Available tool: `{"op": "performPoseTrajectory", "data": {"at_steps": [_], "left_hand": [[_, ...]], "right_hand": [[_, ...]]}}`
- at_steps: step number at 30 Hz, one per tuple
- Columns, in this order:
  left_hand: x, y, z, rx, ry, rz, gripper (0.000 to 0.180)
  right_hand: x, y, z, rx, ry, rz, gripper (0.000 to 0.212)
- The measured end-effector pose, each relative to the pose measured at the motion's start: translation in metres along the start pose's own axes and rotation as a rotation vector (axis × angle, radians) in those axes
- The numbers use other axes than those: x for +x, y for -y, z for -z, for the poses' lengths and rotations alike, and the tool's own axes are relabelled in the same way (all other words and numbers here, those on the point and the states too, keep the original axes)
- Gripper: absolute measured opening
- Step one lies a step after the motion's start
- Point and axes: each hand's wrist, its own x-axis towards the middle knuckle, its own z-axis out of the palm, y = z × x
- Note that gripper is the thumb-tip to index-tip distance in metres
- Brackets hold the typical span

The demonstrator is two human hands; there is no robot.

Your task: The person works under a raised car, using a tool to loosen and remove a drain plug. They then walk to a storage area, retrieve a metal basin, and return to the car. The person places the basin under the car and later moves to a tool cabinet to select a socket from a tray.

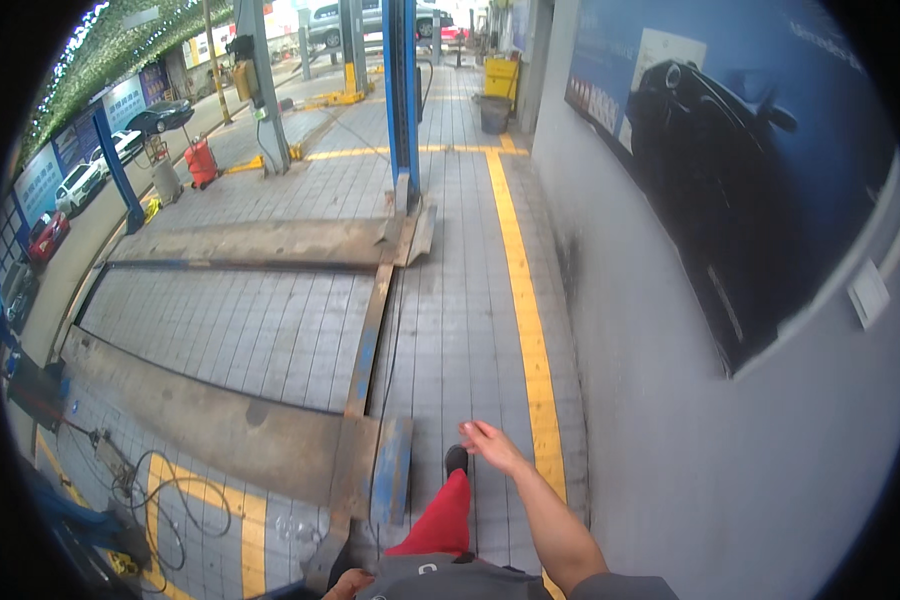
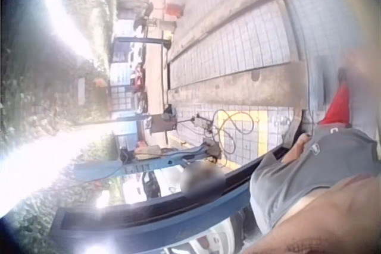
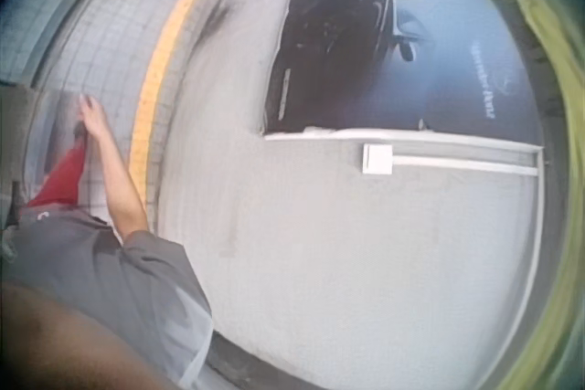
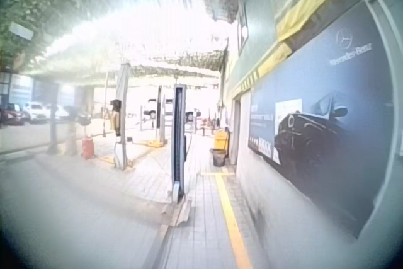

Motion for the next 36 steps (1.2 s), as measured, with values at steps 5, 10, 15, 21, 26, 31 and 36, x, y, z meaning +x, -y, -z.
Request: {"op": "performPoseTrajectory", "data": {"at_steps": [5, 10, 15, 21, 26, 31, 36], "left_hand": [[0.156, -0.191, 0.078, 0.396, -0.054, -0.167, 0.039], [0.254, -0.406, 0.192, 0.412, -0.195, -0.271, 0.037], [0.327, -0.602, 0.289, 0.292, -0.257, -0.407, 0.032], [0.396, -0.793, 0.395, 0.021, -0.458, -0.414, 0.033], [0.334, -0.962, 0.563, -0.239, -1.054, -0.439, 0.029], [0.218, -1.123, 0.715, -0.370, -1.530, -0.531, 0.022], [0.163, -1.293, 0.796, -0.068, -1.524, -1.616, 0.041]], "right_hand": [[0.118, -0.059, 0.161, -0.140, -0.284, -0.230, 0.046], [0.138, -0.110, 0.312, 0.147, -0.567, -0.791, 0.044], [0.259, -0.059, 0.374, 0.187, -0.584, -0.822, 0.041], [0.468, 0.019, 0.455, 0.110, -0.427, -0.813, 0.041], [0.650, 0.111, 0.563, 0.049, -0.351, -0.729, 0.042], [0.895, 0.265, 0.636, 0.124, -0.088, -0.352, 0.048], [1.146, 0.459, 0.606, -0.062, -0.037, -0.082, 0.064]]}}
